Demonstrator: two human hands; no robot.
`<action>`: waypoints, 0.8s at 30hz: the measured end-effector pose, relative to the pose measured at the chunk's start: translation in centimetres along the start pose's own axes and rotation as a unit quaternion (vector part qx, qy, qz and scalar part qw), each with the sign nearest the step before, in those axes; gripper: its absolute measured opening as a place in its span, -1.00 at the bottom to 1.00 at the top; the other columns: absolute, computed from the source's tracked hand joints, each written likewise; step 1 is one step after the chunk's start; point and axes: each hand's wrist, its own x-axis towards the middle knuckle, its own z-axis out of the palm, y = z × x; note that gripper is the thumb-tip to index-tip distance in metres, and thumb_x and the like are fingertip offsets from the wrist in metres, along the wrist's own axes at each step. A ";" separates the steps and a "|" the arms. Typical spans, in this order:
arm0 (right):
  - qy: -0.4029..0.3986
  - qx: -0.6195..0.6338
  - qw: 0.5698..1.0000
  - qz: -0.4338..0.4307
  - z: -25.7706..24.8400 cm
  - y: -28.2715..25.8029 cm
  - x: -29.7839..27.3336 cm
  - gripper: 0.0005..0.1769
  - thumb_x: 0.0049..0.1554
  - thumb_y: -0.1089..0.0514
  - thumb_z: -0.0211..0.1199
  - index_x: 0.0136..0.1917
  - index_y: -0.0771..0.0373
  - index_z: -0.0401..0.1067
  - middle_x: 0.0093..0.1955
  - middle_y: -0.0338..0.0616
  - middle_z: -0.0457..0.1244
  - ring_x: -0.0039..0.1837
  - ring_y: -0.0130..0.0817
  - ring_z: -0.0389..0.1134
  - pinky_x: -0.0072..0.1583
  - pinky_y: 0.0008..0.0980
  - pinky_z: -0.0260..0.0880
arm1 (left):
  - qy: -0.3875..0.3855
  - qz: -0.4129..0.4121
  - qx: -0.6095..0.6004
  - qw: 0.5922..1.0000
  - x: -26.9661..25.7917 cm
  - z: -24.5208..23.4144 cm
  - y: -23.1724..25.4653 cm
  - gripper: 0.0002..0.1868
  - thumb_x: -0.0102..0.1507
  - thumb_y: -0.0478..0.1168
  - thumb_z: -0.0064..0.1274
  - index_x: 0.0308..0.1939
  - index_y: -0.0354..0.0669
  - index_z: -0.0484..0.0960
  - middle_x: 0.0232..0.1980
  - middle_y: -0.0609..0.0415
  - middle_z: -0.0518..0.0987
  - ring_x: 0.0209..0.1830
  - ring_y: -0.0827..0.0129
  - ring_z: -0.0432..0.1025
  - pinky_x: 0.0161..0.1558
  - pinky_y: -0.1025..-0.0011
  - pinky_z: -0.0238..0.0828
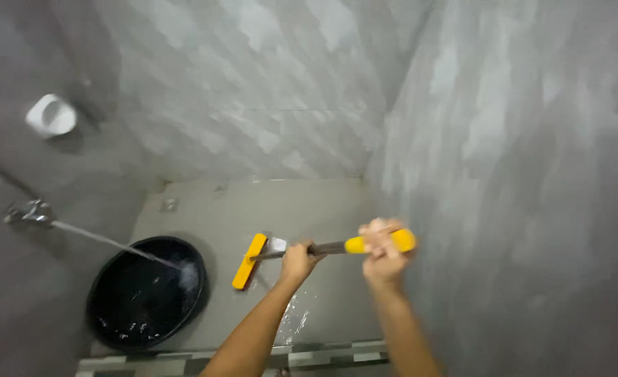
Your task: The person cleans a bathroom floor by scrubbing the tiles with a long-handled brush and rinsing the surface with water poured from a dipper. They repeatedly fill the dipper from a basin and splash water across the floor while continuing to scrub.
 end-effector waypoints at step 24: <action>0.112 -0.196 0.972 -0.060 -9.0 -15.0 -0.2 -0.60 0.27 0.27 0.06 -0.38 0.04 0.10 -0.53 -0.36 -0.06 -0.46 -0.49 -0.03 -0.09 -0.29 0.31 | -0.214 0.100 0.059 0.970 -1.9 20.3 -2.0 -0.81 0.39 -0.19 -0.14 0.03 -0.02 0.53 -0.06 -0.22 0.61 -0.03 -0.19 0.52 -0.01 -0.06 0.46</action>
